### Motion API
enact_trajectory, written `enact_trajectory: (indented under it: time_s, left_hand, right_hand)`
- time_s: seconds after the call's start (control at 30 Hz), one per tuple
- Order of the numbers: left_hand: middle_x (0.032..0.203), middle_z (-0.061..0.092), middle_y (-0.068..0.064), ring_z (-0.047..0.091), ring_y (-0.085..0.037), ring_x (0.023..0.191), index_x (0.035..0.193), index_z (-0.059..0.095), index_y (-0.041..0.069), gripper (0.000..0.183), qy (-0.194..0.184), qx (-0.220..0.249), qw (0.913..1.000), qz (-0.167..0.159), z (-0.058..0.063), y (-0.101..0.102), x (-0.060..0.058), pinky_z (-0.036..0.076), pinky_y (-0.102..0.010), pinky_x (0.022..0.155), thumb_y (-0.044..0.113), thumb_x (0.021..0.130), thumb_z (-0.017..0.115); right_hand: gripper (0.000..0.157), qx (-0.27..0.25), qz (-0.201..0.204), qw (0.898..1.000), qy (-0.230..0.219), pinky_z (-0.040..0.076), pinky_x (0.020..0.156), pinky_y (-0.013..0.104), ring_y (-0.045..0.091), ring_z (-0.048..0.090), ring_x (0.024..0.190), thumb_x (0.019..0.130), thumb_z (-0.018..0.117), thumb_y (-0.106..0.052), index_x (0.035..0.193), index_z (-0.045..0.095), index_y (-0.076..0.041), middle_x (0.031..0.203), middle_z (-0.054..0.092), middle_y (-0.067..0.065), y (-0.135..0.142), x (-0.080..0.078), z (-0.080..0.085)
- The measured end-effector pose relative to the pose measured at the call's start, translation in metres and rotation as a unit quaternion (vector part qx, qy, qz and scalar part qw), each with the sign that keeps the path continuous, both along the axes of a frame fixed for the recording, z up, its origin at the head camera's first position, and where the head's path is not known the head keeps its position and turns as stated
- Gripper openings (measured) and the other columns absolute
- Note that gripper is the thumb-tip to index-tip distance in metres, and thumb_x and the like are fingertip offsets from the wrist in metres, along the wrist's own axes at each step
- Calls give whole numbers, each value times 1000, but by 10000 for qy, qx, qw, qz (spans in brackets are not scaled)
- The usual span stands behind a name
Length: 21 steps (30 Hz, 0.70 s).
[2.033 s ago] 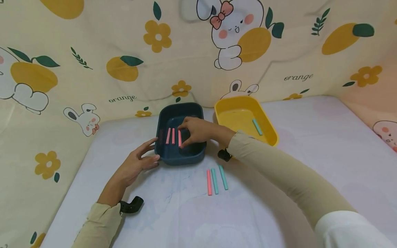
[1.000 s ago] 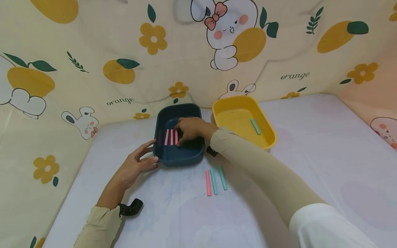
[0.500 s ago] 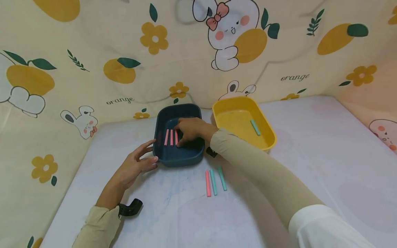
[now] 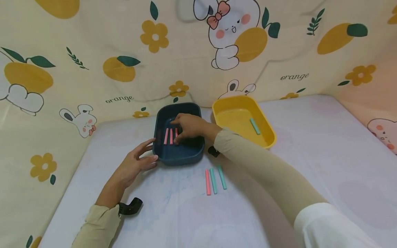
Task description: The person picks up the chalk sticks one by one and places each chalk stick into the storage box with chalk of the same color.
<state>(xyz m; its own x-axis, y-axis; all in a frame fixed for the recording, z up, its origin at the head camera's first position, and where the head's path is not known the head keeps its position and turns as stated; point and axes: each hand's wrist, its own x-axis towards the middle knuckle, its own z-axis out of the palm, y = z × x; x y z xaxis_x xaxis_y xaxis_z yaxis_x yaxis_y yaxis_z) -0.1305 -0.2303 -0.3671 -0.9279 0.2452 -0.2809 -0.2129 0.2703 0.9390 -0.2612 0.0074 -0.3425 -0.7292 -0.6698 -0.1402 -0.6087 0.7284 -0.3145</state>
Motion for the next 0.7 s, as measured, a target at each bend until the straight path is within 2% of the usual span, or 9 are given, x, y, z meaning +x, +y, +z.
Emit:
enact_trajectory:
  time_s: [0.17, 0.33, 0.53, 0.7]
  left_hand:
    - [161, 26, -16, 52, -35, 132, 158, 27, 27, 72, -9, -43, 10000, 30, 3, 1, 0, 51, -43, 103, 23, 97, 66]
    - [162, 26, -16, 49, -39, 135, 158, 26, 27, 72, -14, -63, 10000, 42, 5, 1, -1, 50, -44, 104, 23, 97, 65]
    - [161, 27, -15, 49, -37, 134, 158, 27, 26, 72, 2, -12, 10000, 41, 3, 1, 0, 50, -44, 104, 23, 97, 66]
    - [161, 27, -15, 49, -35, 133, 157, 28, 26, 72, -32, -4, 10000, 90, 0, 1, 0, 50, -44, 104, 23, 97, 66]
  right_hand:
    - [74, -648, 88, 9979, 35, 51, 102, 36, 20, 57, 114, 85, 76, -45, 148, 48, -18, 144, 51, 7, 7, 3, 3]
    - [73, -1014, 99, 9948, -28, 49, 105, 38, 22, 57, 117, 86, 76, -44, 148, 48, -19, 143, 53, 7, 14, 11, 8]
    - [72, -1334, 76, 9910, -45, 51, 100, 36, 19, 56, 114, 86, 75, -46, 148, 49, -22, 139, 55, 4, 23, 25, 11]
    - [71, -1462, 126, 9892, -62, 53, 96, 33, 14, 58, 114, 86, 74, -49, 147, 49, -24, 138, 55, 1, 37, 44, 15]
